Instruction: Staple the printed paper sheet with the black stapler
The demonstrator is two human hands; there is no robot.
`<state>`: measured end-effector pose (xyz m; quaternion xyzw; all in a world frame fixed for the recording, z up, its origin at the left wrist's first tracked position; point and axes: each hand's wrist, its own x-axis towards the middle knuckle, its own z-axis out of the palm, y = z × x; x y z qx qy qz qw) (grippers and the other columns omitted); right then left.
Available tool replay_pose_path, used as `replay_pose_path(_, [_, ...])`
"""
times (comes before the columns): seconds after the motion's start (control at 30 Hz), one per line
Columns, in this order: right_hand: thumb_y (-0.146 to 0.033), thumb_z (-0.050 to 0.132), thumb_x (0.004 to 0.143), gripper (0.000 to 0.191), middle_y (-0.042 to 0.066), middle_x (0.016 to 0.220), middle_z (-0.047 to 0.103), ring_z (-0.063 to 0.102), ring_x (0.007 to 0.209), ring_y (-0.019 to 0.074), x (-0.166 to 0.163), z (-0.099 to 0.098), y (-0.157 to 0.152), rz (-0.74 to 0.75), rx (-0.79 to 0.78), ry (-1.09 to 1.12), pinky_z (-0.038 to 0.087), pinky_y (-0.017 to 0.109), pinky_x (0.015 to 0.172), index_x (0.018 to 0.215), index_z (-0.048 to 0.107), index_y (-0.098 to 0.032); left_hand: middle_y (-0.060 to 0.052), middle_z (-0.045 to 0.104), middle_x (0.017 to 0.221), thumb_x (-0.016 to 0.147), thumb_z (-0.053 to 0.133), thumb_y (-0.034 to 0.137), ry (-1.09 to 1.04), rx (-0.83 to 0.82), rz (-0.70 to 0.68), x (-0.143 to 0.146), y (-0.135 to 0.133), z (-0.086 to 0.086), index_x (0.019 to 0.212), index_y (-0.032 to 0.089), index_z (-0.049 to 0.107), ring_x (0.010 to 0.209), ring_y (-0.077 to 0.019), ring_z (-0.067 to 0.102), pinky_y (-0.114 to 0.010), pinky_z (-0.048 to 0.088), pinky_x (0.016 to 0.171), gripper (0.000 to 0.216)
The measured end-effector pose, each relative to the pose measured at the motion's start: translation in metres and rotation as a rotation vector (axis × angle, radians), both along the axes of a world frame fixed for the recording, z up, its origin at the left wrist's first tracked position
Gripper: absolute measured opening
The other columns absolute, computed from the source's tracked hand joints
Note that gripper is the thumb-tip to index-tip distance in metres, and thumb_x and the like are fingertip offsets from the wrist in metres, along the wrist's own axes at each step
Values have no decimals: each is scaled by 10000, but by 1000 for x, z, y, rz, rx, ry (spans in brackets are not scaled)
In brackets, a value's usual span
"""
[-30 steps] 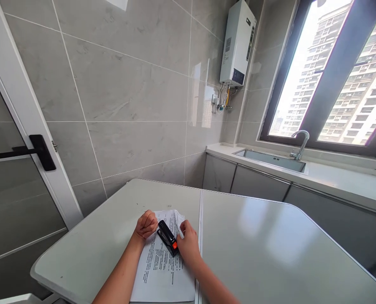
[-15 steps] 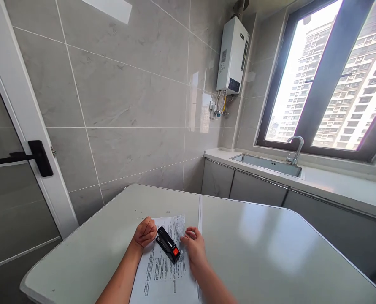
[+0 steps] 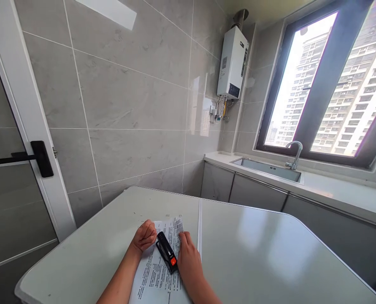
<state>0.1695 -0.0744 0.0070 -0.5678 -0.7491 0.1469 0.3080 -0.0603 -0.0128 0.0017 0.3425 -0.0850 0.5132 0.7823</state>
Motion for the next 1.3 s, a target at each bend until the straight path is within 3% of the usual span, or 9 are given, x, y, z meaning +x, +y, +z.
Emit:
replay_pose_path(0.1, [80, 370, 830, 625, 130, 1360, 607, 720, 808, 178, -4, 2, -3, -43, -48, -127, 466, 267, 661, 1335, 610, -201, 118, 87, 380, 867, 666, 63, -6, -2, -22, 1, 2, -1, 459, 139, 182, 227, 28, 40, -74, 236, 265, 638])
replay_pose_path(0.27, [124, 363, 800, 671, 136, 1347, 611, 724, 872, 182, -1, 0, 3, -70, -88, -149, 466, 258, 700, 1329, 620, -199, 119, 104, 391, 900, 654, 94, 24, 23, -41, 1, 5, -3, 492, 148, 180, 231, 23, 56, -97, 281, 262, 628])
replay_pose_path(0.43, [145, 342, 772, 630, 133, 1248, 633, 715, 927, 201, 11, 0, 11, -78, -140, -118, 464, 271, 748, 1206, 668, -175, 120, 70, 409, 847, 717, 101, 71, -43, 43, 0, 4, -5, 487, 143, 179, 258, 35, 22, -69, 216, 267, 649])
replay_pose_path(0.57, [142, 362, 784, 545, 112, 1179, 642, 697, 855, 183, 28, 1, 11, -103, -171, -94, 437, 261, 723, 1073, 691, -182, 123, 48, 414, 800, 777, 142, 147, -60, 62, 2, 2, -4, 467, 158, 187, 265, 21, 8, -101, 212, 239, 678])
replay_pose_path(0.8, [111, 391, 791, 482, 105, 1174, 620, 668, 866, 187, 69, 9, 3, -112, -217, -147, 407, 261, 689, 1047, 670, -187, 100, 134, 368, 818, 745, 115, 292, 30, -4, 8, 1, 1, 416, 154, 188, 248, 2, 106, -113, 242, 254, 689])
replay_pose_path(0.93, [99, 391, 814, 466, 101, 1172, 612, 665, 911, 177, 89, 7, 5, -93, -228, -142, 420, 253, 742, 1063, 665, -183, 80, 230, 373, 800, 713, 82, 418, 76, -61, 14, 0, 1, 401, 135, 255, 255, 6, 182, -95, 237, 286, 609])
replay_pose_path(1.1, [91, 394, 830, 481, 90, 1161, 592, 660, 881, 160, 116, 6, 5, -100, -242, -192, 388, 252, 697, 1112, 670, -184, 69, 285, 373, 730, 614, 26, 591, 107, -89, 24, -4, 6, 400, 144, 367, 249, -12, 206, -123, 258, 270, 429])
replay_pose_path(1.2, [26, 411, 895, 419, 82, 1141, 585, 646, 791, 142, 131, 7, 6, -136, -215, -228, 363, 261, 654, 1089, 702, -205, 69, 311, 377, 648, 563, 11, 678, 134, -33, 34, -5, 8, 406, 153, 422, 247, -24, 211, -148, 259, 268, 314])
replay_pose_path(1.3, [-75, 382, 973, 387, 112, 1163, 569, 625, 705, 145, 138, 11, 7, -230, -179, -258, 369, 287, 622, 1023, 745, -199, 69, 358, 416, 609, 518, 38, 773, 136, 168, 48, -2, 5, 455, 160, 491, 287, -33, 245, -166, 291, 307, 198])
